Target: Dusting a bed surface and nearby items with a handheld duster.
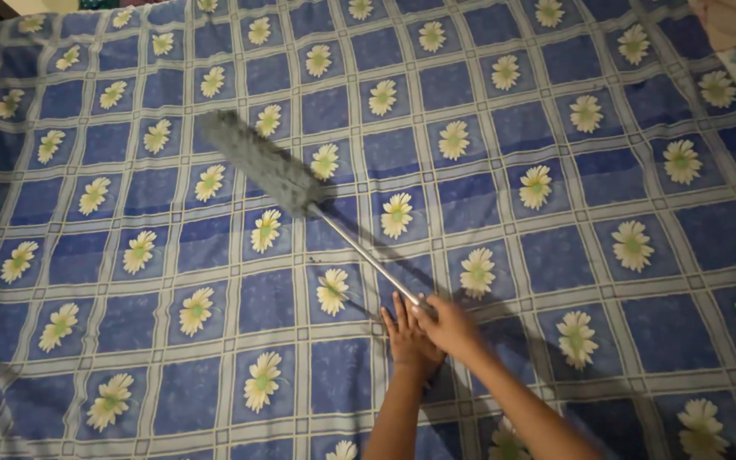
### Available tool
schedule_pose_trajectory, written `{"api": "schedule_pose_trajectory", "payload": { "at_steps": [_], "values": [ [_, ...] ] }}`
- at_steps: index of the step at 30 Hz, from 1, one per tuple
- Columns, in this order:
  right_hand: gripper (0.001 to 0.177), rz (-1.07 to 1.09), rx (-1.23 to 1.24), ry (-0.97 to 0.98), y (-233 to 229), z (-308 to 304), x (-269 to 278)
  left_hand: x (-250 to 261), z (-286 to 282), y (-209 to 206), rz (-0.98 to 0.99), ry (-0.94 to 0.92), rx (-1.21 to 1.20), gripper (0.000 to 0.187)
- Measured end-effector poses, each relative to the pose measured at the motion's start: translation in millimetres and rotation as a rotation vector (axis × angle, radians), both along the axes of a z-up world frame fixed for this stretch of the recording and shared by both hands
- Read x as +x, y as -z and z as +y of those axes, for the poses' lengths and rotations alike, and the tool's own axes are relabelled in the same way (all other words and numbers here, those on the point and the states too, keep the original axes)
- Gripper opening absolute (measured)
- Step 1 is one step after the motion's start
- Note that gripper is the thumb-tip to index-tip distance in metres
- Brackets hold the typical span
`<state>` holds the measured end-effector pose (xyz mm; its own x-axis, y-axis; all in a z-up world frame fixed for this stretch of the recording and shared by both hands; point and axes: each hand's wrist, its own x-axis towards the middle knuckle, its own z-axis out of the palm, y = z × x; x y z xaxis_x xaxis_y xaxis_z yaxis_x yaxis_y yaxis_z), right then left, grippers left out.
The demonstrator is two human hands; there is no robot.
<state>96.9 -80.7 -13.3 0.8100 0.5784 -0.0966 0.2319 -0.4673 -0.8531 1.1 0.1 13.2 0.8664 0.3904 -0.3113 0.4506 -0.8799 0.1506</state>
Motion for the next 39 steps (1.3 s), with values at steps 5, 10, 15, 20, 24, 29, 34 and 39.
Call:
{"api": "schedule_pose_trajectory", "payload": {
  "at_steps": [5,10,15,20,24,29,34,39],
  "values": [
    [0.029,0.262,0.022,0.168,32.8,-62.5,37.1,-6.3,-1.5,28.5,-0.402,-0.034,0.021,0.099],
    [0.028,0.650,0.159,0.576,9.8,-161.7,104.0,-7.0,0.1,30.9,-0.386,-0.044,-0.019,0.098],
    [0.034,0.593,0.291,0.742,-1.4,-178.4,126.8,-6.8,-2.1,34.0,-0.427,-0.052,0.004,0.098],
    [0.042,0.367,0.054,0.641,-52.5,-118.4,76.3,-5.2,-1.4,32.1,-0.398,-0.048,0.006,0.099],
    [0.044,-0.217,0.093,0.338,20.9,-100.5,7.8,-5.5,0.1,40.4,-0.452,-0.024,0.054,0.098],
    [0.051,0.001,-0.427,0.057,-23.6,-86.4,-62.7,-8.7,1.2,38.5,-0.390,-0.016,0.036,0.100],
    [0.052,0.092,-0.423,0.151,-23.3,-126.4,-42.1,-19.2,-1.0,8.9,-0.458,-0.029,0.027,0.090],
    [0.062,-0.142,-0.360,0.169,6.0,-212.7,27.8,-64.7,-5.4,-1.4,-0.519,-0.010,-0.002,0.077]
  ]
}}
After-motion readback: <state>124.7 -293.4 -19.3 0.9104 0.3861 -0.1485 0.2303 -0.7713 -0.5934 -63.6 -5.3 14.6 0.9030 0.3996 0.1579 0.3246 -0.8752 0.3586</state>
